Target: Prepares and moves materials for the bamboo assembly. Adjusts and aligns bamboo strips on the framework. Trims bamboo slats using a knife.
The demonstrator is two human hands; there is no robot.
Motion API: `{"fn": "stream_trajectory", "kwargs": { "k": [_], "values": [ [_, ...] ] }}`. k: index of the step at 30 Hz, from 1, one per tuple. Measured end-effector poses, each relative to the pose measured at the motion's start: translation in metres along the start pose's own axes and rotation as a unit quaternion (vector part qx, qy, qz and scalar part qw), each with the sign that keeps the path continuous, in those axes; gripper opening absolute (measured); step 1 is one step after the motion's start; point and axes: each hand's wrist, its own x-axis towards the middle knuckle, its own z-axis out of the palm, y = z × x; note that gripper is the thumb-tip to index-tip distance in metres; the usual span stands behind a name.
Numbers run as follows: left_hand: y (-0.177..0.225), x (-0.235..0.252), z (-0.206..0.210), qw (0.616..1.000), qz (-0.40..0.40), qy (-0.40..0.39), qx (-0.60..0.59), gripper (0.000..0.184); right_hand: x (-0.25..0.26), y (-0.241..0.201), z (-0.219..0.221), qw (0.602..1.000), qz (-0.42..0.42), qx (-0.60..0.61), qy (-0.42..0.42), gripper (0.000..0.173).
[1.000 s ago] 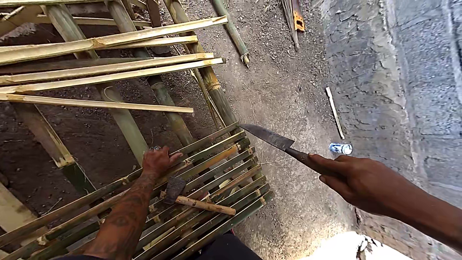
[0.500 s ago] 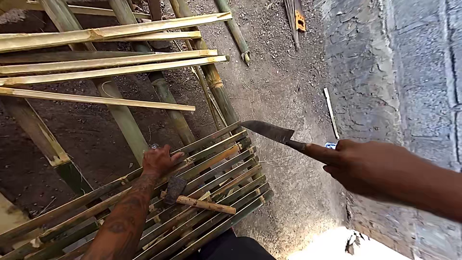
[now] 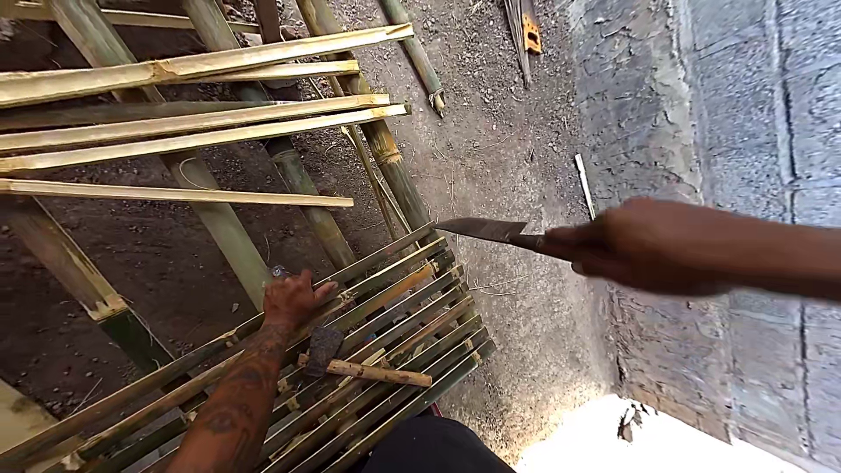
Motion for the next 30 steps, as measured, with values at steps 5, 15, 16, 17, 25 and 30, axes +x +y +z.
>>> {"fn": "stream_trajectory", "kwargs": {
  "k": [5,15,16,17,25,30],
  "values": [
    [-0.002,0.0,0.001,1.0,0.0,0.007,-0.004,0.086,0.007,0.011,-0.008,0.996,0.037,0.081,0.0,0.034],
    [0.0,0.001,-0.004,1.0,0.001,-0.019,-0.025,0.084,0.002,0.018,0.014,0.958,0.113,0.262,-0.033,0.046],
    [0.0,0.0,-0.002,1.0,0.003,-0.016,-0.025,0.084,0.001,0.018,0.017,0.966,0.098,0.237,-0.027,0.045],
    [0.0,0.0,-0.001,1.0,0.005,-0.015,-0.022,0.083,0.0,0.018,0.021,0.988,0.057,0.144,-0.016,0.044],
    [-0.001,0.0,0.004,1.0,0.017,0.018,-0.016,0.082,-0.001,0.042,0.045,0.999,-0.029,-0.012,0.029,0.048],
    [-0.003,0.001,0.009,0.999,0.023,0.04,-0.015,0.081,0.004,0.052,0.045,0.997,-0.005,0.071,0.014,0.048]
  ]
}}
